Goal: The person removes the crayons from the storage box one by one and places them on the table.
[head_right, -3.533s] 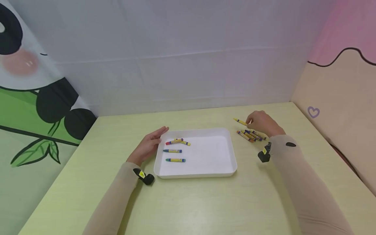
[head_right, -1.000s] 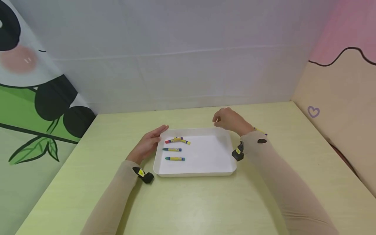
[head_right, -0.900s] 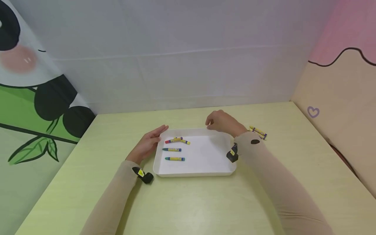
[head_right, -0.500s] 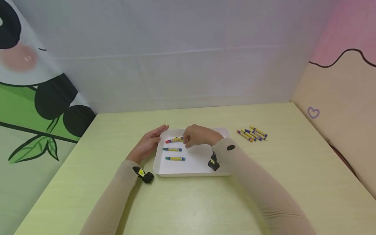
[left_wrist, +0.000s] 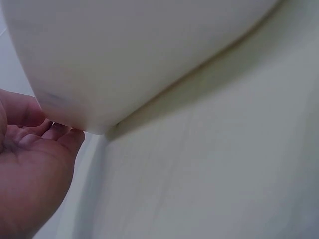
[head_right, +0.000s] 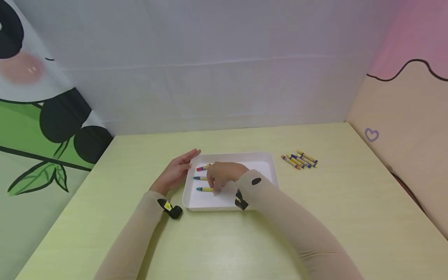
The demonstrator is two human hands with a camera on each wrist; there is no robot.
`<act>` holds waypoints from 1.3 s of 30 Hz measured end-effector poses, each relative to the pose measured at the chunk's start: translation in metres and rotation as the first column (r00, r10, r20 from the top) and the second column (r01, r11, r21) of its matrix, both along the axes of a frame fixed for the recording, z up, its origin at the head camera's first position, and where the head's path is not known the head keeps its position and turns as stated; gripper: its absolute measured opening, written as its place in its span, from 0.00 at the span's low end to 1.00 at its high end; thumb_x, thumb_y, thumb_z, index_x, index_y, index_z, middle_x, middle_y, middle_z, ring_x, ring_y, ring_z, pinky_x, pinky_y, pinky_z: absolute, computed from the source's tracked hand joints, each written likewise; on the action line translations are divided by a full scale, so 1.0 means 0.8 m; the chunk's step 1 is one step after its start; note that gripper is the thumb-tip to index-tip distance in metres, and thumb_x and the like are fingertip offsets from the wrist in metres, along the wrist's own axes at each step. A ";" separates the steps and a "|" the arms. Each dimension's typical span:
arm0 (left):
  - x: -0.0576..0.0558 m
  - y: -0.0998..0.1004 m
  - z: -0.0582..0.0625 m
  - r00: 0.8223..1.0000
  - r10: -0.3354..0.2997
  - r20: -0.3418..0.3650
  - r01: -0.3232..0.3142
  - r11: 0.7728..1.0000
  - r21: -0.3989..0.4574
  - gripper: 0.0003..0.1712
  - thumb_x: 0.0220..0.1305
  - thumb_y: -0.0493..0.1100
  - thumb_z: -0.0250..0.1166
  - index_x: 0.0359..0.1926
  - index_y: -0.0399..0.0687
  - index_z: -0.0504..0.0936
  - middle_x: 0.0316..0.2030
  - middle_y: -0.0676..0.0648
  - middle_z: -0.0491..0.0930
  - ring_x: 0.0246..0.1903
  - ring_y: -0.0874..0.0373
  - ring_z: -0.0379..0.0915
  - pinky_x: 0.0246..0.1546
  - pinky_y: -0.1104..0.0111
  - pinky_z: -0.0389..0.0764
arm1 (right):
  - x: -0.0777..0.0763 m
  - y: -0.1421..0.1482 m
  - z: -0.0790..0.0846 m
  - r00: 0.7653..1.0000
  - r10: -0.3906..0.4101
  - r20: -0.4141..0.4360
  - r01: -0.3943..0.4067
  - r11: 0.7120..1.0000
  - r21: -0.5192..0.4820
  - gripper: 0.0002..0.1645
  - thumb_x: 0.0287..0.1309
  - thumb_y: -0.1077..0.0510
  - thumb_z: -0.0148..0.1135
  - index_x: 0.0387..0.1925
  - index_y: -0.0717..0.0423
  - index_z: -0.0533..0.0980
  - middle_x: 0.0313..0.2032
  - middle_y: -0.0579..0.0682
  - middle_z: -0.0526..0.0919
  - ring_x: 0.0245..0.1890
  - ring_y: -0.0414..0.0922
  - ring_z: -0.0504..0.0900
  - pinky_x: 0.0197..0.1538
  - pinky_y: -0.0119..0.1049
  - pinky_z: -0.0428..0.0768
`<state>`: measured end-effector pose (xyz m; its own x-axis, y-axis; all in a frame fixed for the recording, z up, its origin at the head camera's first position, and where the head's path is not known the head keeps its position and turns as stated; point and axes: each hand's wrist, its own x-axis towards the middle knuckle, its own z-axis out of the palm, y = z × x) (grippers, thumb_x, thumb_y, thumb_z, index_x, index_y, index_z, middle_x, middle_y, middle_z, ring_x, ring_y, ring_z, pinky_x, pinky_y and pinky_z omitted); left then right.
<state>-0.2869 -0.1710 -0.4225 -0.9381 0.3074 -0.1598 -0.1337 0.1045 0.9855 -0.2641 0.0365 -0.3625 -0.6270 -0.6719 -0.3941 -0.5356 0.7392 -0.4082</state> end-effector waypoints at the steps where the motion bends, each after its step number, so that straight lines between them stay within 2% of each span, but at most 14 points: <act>1: 0.001 0.000 0.000 1.000 0.000 0.000 0.000 1.000 0.000 0.33 0.71 0.28 0.40 0.74 0.52 0.55 0.73 0.55 0.57 0.75 0.58 0.41 0.73 0.59 0.51 | 0.000 -0.001 -0.001 1.000 0.001 0.003 -0.001 1.000 0.005 0.03 0.53 0.57 0.70 0.28 0.49 0.81 0.28 0.42 0.77 0.33 0.40 0.73 0.38 0.31 0.71; 5: 0.002 -0.001 0.000 1.000 -0.002 -0.005 0.002 1.000 0.008 0.33 0.71 0.28 0.40 0.74 0.52 0.55 0.73 0.55 0.57 0.75 0.57 0.41 0.73 0.58 0.51 | -0.001 -0.003 -0.003 1.000 -0.013 0.017 0.013 1.000 0.010 0.03 0.54 0.60 0.69 0.28 0.51 0.81 0.27 0.43 0.76 0.29 0.39 0.73 0.34 0.29 0.72; 13: 0.003 -0.001 -0.001 1.000 0.002 -0.001 -0.002 1.000 0.007 0.33 0.71 0.28 0.41 0.74 0.53 0.57 0.73 0.55 0.58 0.75 0.58 0.42 0.73 0.59 0.51 | -0.003 0.001 -0.004 0.999 -0.019 -0.028 0.020 0.999 0.035 0.04 0.55 0.61 0.66 0.29 0.48 0.81 0.32 0.44 0.78 0.38 0.42 0.73 0.42 0.32 0.71; 18: 0.004 0.000 0.000 1.000 0.007 0.004 -0.007 1.000 -0.010 0.33 0.71 0.29 0.41 0.73 0.54 0.57 0.72 0.56 0.58 0.75 0.58 0.42 0.73 0.58 0.51 | -0.003 0.008 -0.001 0.999 -0.005 -0.049 0.006 1.000 0.008 0.03 0.54 0.62 0.65 0.31 0.50 0.82 0.33 0.44 0.78 0.36 0.42 0.73 0.41 0.33 0.71; 24: 0.002 0.002 0.001 1.000 0.016 0.003 -0.016 1.000 -0.020 0.33 0.71 0.29 0.41 0.73 0.54 0.57 0.72 0.56 0.58 0.75 0.58 0.41 0.73 0.58 0.51 | -0.010 0.025 0.007 0.997 0.002 -0.077 -0.004 1.000 -0.020 0.04 0.53 0.61 0.67 0.31 0.48 0.82 0.32 0.43 0.79 0.33 0.41 0.73 0.38 0.31 0.73; 28: 0.001 0.003 0.000 1.000 0.019 0.002 -0.019 0.999 -0.027 0.33 0.71 0.29 0.41 0.74 0.54 0.57 0.72 0.56 0.58 0.75 0.58 0.41 0.73 0.59 0.50 | -0.014 0.046 0.017 0.996 -0.021 -0.082 0.016 0.998 -0.052 0.03 0.54 0.60 0.67 0.31 0.48 0.82 0.33 0.44 0.79 0.33 0.41 0.73 0.36 0.31 0.74; 32: -0.001 0.003 -0.001 1.000 0.021 0.004 -0.021 1.000 -0.021 0.33 0.71 0.29 0.41 0.74 0.53 0.56 0.72 0.56 0.58 0.75 0.58 0.41 0.73 0.59 0.51 | -0.019 0.077 0.034 0.995 -0.055 -0.083 0.047 0.995 -0.092 0.05 0.55 0.60 0.65 0.36 0.51 0.83 0.34 0.46 0.80 0.33 0.42 0.74 0.35 0.32 0.76; 35: -0.001 0.003 -0.001 1.000 0.021 0.004 -0.021 1.000 -0.016 0.33 0.71 0.29 0.41 0.74 0.52 0.56 0.73 0.56 0.58 0.75 0.59 0.41 0.73 0.59 0.51 | -0.023 0.105 0.043 0.990 -0.103 -0.096 0.091 0.988 -0.123 0.08 0.56 0.60 0.64 0.39 0.53 0.83 0.34 0.46 0.81 0.34 0.43 0.75 0.35 0.33 0.76; 39: 0.000 0.003 0.000 1.000 0.024 0.007 -0.023 1.000 -0.017 0.33 0.71 0.29 0.41 0.74 0.53 0.56 0.72 0.56 0.58 0.75 0.59 0.40 0.74 0.60 0.50 | -0.030 0.146 0.048 0.972 -0.202 -0.122 0.182 0.970 -0.160 0.11 0.57 0.60 0.62 0.42 0.53 0.82 0.36 0.48 0.82 0.36 0.43 0.76 0.38 0.34 0.77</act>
